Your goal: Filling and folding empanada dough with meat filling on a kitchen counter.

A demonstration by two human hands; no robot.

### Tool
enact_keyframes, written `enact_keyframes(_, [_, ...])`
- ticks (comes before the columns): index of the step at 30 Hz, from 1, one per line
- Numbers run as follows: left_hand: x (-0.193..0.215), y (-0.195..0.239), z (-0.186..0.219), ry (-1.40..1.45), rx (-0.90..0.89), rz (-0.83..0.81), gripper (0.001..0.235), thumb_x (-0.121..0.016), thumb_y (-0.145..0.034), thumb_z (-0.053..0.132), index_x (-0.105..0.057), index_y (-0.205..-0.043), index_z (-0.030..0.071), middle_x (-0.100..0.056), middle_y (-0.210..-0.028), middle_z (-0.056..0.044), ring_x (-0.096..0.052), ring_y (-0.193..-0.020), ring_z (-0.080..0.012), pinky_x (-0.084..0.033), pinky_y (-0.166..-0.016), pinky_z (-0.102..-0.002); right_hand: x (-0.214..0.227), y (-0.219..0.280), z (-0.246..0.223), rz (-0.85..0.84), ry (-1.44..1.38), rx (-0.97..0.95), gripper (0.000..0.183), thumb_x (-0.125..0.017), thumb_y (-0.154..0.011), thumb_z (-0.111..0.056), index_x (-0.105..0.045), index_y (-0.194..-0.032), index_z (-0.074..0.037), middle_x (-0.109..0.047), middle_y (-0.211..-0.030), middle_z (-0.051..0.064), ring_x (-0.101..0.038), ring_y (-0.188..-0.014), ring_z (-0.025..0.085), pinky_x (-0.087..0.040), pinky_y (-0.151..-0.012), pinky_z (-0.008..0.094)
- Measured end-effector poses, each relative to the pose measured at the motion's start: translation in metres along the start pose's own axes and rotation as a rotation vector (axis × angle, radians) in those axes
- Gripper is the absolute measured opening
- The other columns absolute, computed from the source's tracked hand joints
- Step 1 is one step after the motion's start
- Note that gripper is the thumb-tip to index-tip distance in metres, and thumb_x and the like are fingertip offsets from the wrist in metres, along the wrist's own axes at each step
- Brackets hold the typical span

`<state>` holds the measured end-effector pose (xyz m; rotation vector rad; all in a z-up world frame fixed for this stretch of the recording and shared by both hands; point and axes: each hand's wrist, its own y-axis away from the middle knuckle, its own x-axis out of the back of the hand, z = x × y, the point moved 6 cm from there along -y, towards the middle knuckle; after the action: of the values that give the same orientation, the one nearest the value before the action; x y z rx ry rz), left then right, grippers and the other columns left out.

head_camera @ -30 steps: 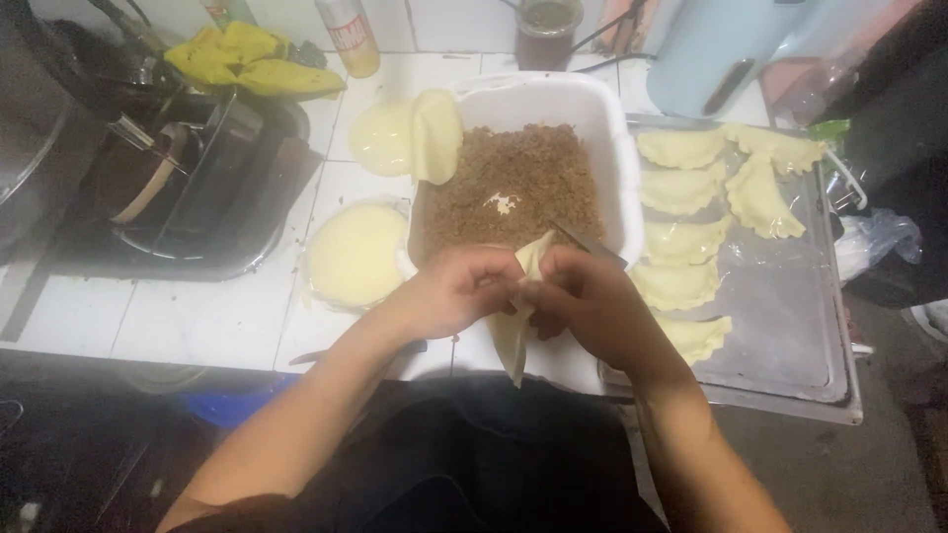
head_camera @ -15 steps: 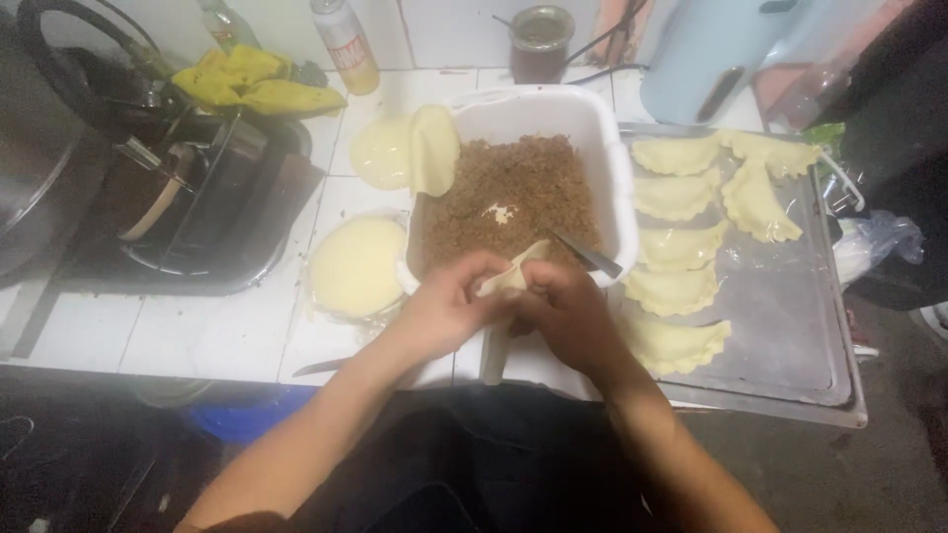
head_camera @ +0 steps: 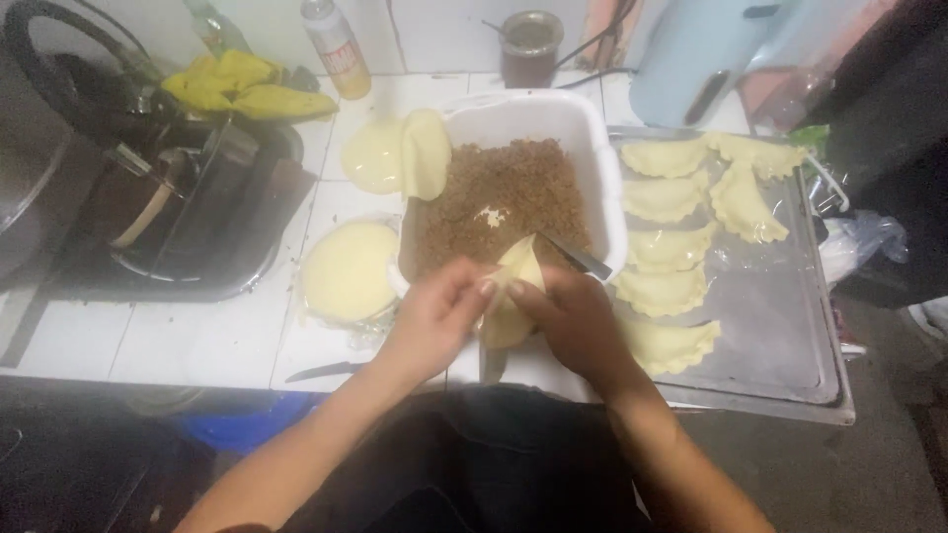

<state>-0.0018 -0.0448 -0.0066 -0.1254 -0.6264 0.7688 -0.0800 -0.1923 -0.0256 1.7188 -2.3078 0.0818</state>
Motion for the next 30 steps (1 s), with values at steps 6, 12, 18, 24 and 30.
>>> enact_keyframes(6, [0.014, -0.007, 0.020, 0.509, -0.085, -0.018, 0.032, -0.061, -0.104, 0.020, -0.053, -0.128, 0.002, -0.064, -0.133, -0.013, -0.061, -0.128, -0.0236, -0.048, -0.110, -0.034, 0.000, 0.008, -0.034, 0.066, 0.122, 0.395, 0.030, -0.061, -0.097, -0.032, -0.074, -0.107, -0.006, -0.076, -0.086, 0.008, -0.073, -0.077, 0.017, -0.057, -0.069, 0.035])
enact_keyframes(12, [-0.016, 0.000, -0.040, 0.529, 0.483, -0.158, 0.047, -0.054, -0.109, 0.030, -0.067, -0.137, -0.006, -0.070, -0.120, -0.026, -0.069, -0.100, -0.0296, -0.053, -0.090, -0.040, -0.004, 0.009, -0.023, 0.166, 0.466, 0.473, 0.024, -0.066, -0.095, -0.028, -0.073, -0.091, -0.006, -0.072, -0.081, 0.016, -0.070, -0.076, 0.030, -0.053, -0.068, 0.041])
enact_keyframes(18, [0.008, -0.008, -0.033, 1.137, 0.461, 0.106, 0.046, -0.053, -0.099, 0.031, -0.059, -0.135, 0.002, -0.073, -0.122, -0.010, -0.072, -0.107, -0.0196, -0.059, -0.093, -0.034, 0.006, 0.005, -0.012, 0.205, 0.016, 0.237, 0.030, -0.070, -0.085, -0.025, -0.073, -0.103, -0.001, -0.079, -0.091, 0.010, -0.075, -0.084, 0.023, -0.059, -0.075, 0.037])
enact_keyframes(24, [0.019, -0.003, -0.033, 0.560, 0.621, -0.087, 0.052, -0.061, -0.106, 0.032, -0.061, -0.151, 0.004, -0.067, -0.106, -0.021, -0.049, -0.081, -0.0291, -0.041, -0.069, -0.043, 0.017, -0.008, -0.044, -0.022, -0.411, 0.092, 0.030, -0.065, -0.092, -0.023, -0.073, -0.109, 0.000, -0.080, -0.093, 0.007, -0.075, -0.084, 0.018, -0.061, -0.079, 0.034])
enact_keyframes(30, [0.016, -0.006, -0.024, 0.664, 0.429, -0.335, 0.054, -0.063, -0.094, 0.027, -0.054, -0.142, 0.005, -0.072, -0.117, -0.008, -0.068, -0.104, -0.0192, -0.056, -0.090, -0.034, -0.002, 0.002, -0.085, 0.056, 0.733, 0.864, 0.018, -0.068, -0.096, -0.020, -0.070, -0.093, -0.003, -0.072, -0.085, 0.013, -0.071, -0.081, 0.027, -0.057, -0.074, 0.039])
